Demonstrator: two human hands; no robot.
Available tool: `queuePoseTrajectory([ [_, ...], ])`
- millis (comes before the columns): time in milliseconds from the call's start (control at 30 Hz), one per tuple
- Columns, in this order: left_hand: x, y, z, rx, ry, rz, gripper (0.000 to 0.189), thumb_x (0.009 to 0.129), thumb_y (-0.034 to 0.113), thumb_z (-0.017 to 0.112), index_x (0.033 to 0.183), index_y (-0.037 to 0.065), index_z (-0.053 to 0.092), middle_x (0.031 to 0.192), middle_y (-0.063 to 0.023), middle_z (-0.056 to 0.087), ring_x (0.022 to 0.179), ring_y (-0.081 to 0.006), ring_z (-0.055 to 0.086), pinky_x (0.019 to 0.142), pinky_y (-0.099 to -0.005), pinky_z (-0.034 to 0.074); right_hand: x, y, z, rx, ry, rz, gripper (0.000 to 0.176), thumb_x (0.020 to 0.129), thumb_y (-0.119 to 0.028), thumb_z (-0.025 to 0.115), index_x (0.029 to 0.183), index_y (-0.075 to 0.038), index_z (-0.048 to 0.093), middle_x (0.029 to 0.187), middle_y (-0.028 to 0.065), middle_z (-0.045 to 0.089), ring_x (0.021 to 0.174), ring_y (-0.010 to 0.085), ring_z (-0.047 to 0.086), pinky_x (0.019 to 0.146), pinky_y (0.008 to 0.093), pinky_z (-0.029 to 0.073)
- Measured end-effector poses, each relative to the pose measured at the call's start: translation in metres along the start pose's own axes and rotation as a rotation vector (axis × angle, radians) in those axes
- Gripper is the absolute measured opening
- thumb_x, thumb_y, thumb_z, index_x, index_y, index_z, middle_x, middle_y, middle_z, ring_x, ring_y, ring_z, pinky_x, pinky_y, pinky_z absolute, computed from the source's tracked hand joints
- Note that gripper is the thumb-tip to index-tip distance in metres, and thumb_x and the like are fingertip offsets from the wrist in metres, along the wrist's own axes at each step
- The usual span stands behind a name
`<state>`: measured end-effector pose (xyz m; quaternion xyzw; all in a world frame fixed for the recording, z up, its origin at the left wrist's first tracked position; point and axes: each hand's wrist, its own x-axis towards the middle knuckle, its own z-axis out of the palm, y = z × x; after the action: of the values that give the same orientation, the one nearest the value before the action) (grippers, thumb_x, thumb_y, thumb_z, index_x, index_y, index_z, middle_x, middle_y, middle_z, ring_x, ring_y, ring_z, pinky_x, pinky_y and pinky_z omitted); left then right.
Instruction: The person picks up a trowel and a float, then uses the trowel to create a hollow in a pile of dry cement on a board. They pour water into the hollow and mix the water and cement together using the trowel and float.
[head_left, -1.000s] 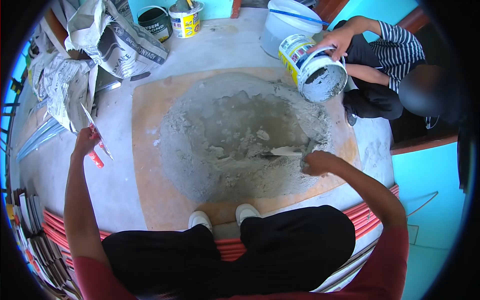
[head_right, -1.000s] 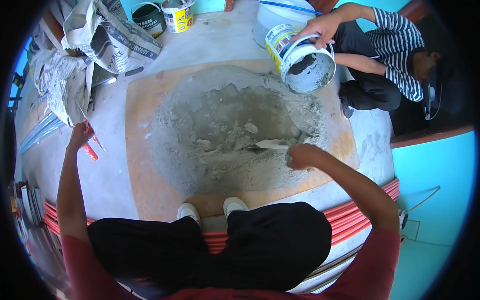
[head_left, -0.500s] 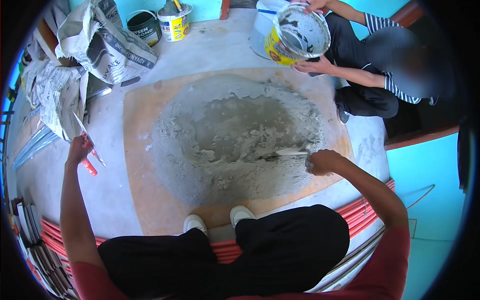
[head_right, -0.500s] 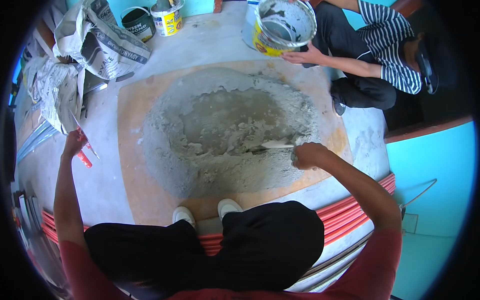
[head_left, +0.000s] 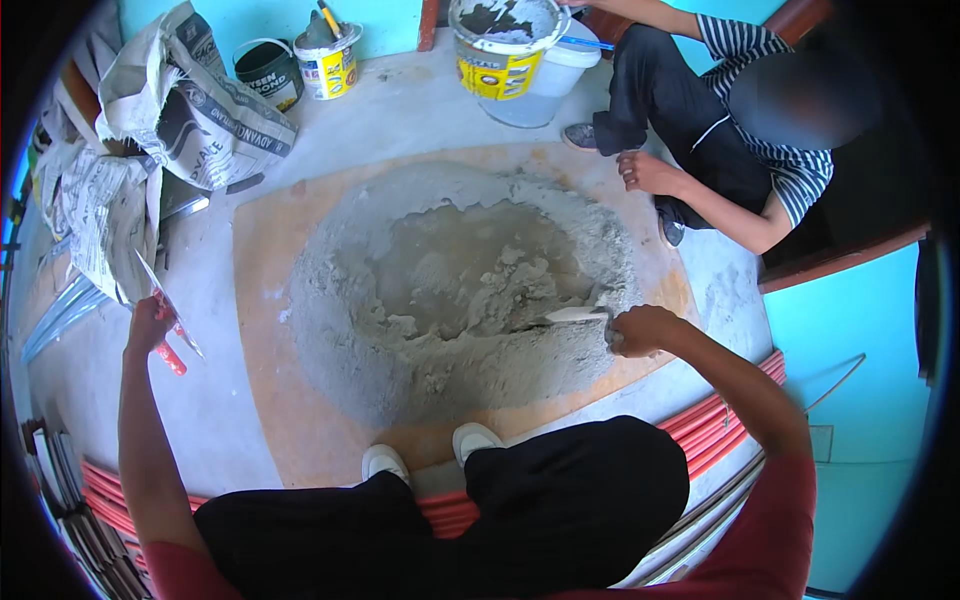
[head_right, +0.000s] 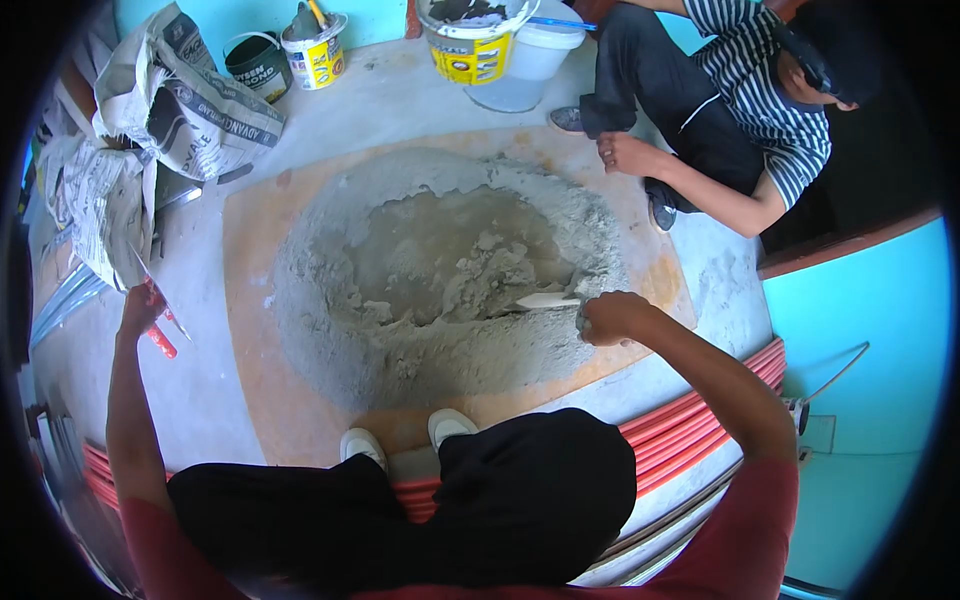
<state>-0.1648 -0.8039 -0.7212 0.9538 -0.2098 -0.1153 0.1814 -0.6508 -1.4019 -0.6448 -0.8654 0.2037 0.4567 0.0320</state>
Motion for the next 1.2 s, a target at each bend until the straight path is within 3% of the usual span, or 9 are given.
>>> queuePoseTrajectory([
  [167,-0.004,0.007,-0.002,0.039,0.026,0.056,0.013,0.069,0.010,0.063,0.077,-0.001,0.060,0.064,-0.0081,0.057,0.061,-0.0187,0.057,0.058,-0.0355,0.043,0.016,0.021,-0.002,0.015,0.051,0.137,0.026,0.076,-0.023,0.054,0.091,-0.004,0.065,0.072,0.0115,0.067,0.058,0.0211,0.066,0.059,0.0351,0.053],
  [300,0.000,-0.014,0.007,0.036,0.107,0.139,0.013,0.069,0.009,0.064,0.075,-0.001,0.060,0.067,-0.0112,0.059,0.064,-0.0224,0.059,0.059,-0.0364,0.044,0.008,0.035,-0.005,0.349,0.222,0.172,0.030,0.079,-0.026,0.054,0.088,0.001,0.062,0.067,0.0148,0.064,0.052,0.0237,0.064,0.053,0.0356,0.053],
  [500,-0.006,0.001,-0.003,0.133,0.075,0.072,0.015,0.068,0.008,0.065,0.077,-0.002,0.060,0.069,-0.0134,0.059,0.066,-0.0248,0.060,0.061,-0.0375,0.045,0.056,0.048,0.007,0.807,0.167,0.257,0.037,0.085,-0.026,0.053,0.082,0.011,0.053,0.061,0.0160,0.058,0.046,0.0225,0.059,0.038,0.0366,0.048],
  [633,0.003,-0.016,0.004,0.026,0.109,0.085,0.013,0.067,0.008,0.064,0.074,-0.002,0.059,0.064,-0.0133,0.058,0.062,-0.0245,0.058,0.058,-0.0376,0.044,0.086,0.027,0.025,1.025,0.101,0.155,0.038,0.085,-0.024,0.051,0.080,0.013,0.050,0.058,0.0165,0.057,0.044,0.0241,0.057,0.036,0.0371,0.046],
  [800,0.002,-0.011,-0.002,0.063,0.049,0.063,0.014,0.065,0.007,0.065,0.072,-0.003,0.059,0.063,-0.0131,0.057,0.061,-0.0245,0.057,0.057,-0.0377,0.043,0.053,0.017,0.012,1.000,0.014,0.136,0.032,0.085,-0.026,0.050,0.088,0.006,0.053,0.060,0.0131,0.056,0.045,0.0217,0.057,0.038,0.0359,0.046],
  [933,0.003,-0.010,0.000,0.098,0.056,0.068,0.015,0.066,0.009,0.065,0.073,-0.003,0.059,0.063,-0.0131,0.057,0.060,-0.0251,0.057,0.058,-0.0375,0.044,0.071,0.033,0.004,0.787,0.288,0.189,0.038,0.081,-0.025,0.053,0.089,0.013,0.054,0.059,0.0161,0.059,0.049,0.0249,0.061,0.042,0.0372,0.049],
  [1033,-0.006,0.015,-0.004,0.085,0.108,0.067,0.015,0.066,0.009,0.064,0.074,-0.003,0.059,0.063,-0.0132,0.057,0.061,-0.0256,0.058,0.058,-0.0376,0.044,0.114,0.043,0.017,0.724,0.351,0.164,0.044,0.081,-0.026,0.054,0.090,0.017,0.054,0.061,0.0177,0.061,0.051,0.0264,0.062,0.043,0.0374,0.050],
  [1067,-0.006,0.014,-0.004,0.074,0.102,0.046,0.015,0.067,0.009,0.064,0.074,-0.003,0.060,0.063,-0.0133,0.057,0.062,-0.0258,0.059,0.058,-0.0377,0.044,0.135,0.047,0.031,0.535,0.369,0.131,0.045,0.081,-0.027,0.054,0.090,0.017,0.055,0.061,0.0174,0.061,0.051,0.0254,0.063,0.044,0.0360,0.050],
  [1200,0.001,0.000,-0.004,0.072,0.044,0.041,0.014,0.067,0.009,0.064,0.075,-0.002,0.060,0.064,-0.0142,0.058,0.064,-0.0269,0.060,0.059,-0.0381,0.045,0.076,0.014,0.015,0.719,0.229,0.135,0.039,0.083,-0.026,0.053,0.090,0.013,0.056,0.064,0.0159,0.061,0.049,0.0241,0.062,0.044,0.0362,0.051],
])
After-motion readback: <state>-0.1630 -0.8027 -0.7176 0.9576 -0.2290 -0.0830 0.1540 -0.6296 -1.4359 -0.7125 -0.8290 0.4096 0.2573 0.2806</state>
